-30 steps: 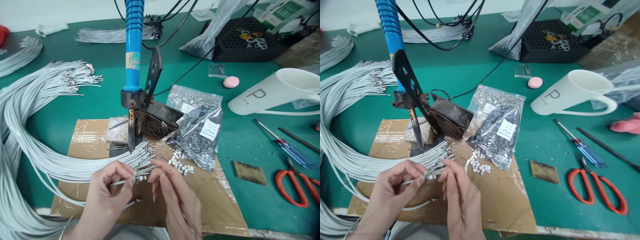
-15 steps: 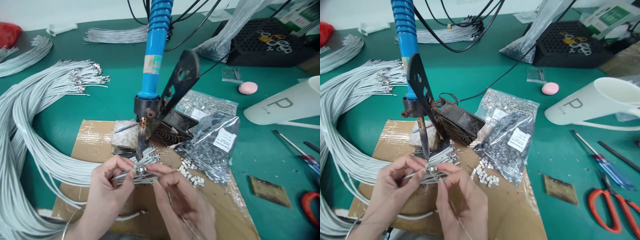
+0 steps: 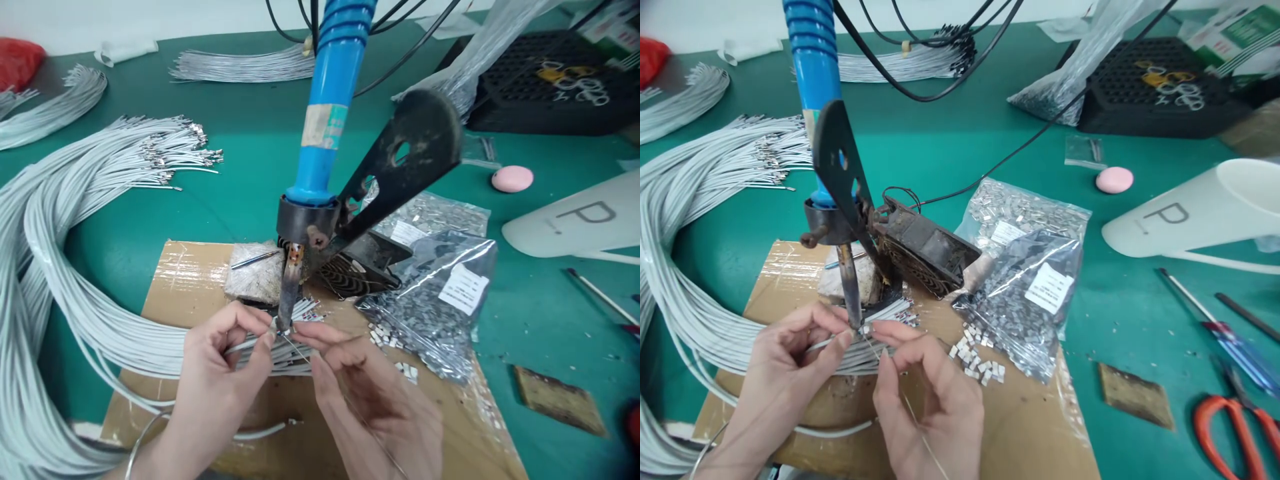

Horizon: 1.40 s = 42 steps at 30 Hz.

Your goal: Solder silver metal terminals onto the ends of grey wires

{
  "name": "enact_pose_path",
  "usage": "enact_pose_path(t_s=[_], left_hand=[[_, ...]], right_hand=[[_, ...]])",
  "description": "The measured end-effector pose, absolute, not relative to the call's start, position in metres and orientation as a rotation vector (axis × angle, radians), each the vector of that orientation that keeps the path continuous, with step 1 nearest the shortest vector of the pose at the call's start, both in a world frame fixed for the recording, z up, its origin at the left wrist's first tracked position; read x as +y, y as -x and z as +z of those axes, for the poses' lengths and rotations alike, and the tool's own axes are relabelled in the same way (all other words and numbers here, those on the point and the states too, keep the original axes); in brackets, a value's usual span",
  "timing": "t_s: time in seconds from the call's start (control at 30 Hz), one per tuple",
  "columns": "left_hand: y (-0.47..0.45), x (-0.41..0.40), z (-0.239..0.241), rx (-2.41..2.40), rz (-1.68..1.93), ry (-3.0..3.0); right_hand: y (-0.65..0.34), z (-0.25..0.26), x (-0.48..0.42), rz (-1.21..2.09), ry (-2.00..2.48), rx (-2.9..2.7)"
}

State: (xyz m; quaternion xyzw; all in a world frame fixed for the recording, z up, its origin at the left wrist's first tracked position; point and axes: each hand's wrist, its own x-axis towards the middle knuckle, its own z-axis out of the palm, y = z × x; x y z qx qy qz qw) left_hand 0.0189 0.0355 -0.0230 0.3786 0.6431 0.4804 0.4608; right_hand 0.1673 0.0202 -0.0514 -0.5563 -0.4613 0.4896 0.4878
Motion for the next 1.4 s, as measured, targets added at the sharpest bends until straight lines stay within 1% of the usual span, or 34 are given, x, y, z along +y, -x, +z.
enact_pose_path(t_s=[0.17,0.4,0.63,0.77,0.9,1.1,1.3,1.4], left_hand=[[-0.0185,0.0378,-0.0215,1.569,1.198,-0.932],[-0.0104,0.0356,-0.0251,1.571,1.096,-0.997],[-0.0149,0.0371,-0.0218,1.597,1.151,-0.972],[-0.0155,0.0374,-0.0219,1.608,1.174,-0.957],[-0.015,0.0366,-0.0234,1.579,1.151,-0.971],[-0.0156,0.0363,-0.0241,1.584,1.23,-0.918],[-0.0114,0.0327,-0.0263,1.561,1.18,-0.957],[-0.0123,0.0334,-0.0265,1.592,1.21,-0.941]], right_hand=[[-0.1626,-0.0494,0.0192,1.192,1.398,-1.038],[-0.1595,-0.0484,0.02,1.149,1.373,-1.056],[-0.168,-0.0504,0.0231,1.202,1.294,-1.127],[-0.1638,-0.0479,0.0212,1.205,1.322,-1.043],[-0.1602,-0.0465,0.0206,1.153,1.323,-1.021],[-0.1638,-0.0491,0.0243,1.126,1.283,-1.125],[-0.164,-0.0488,0.0238,1.097,1.247,-1.206],[-0.1609,-0.0476,0.023,1.085,1.287,-1.165]])
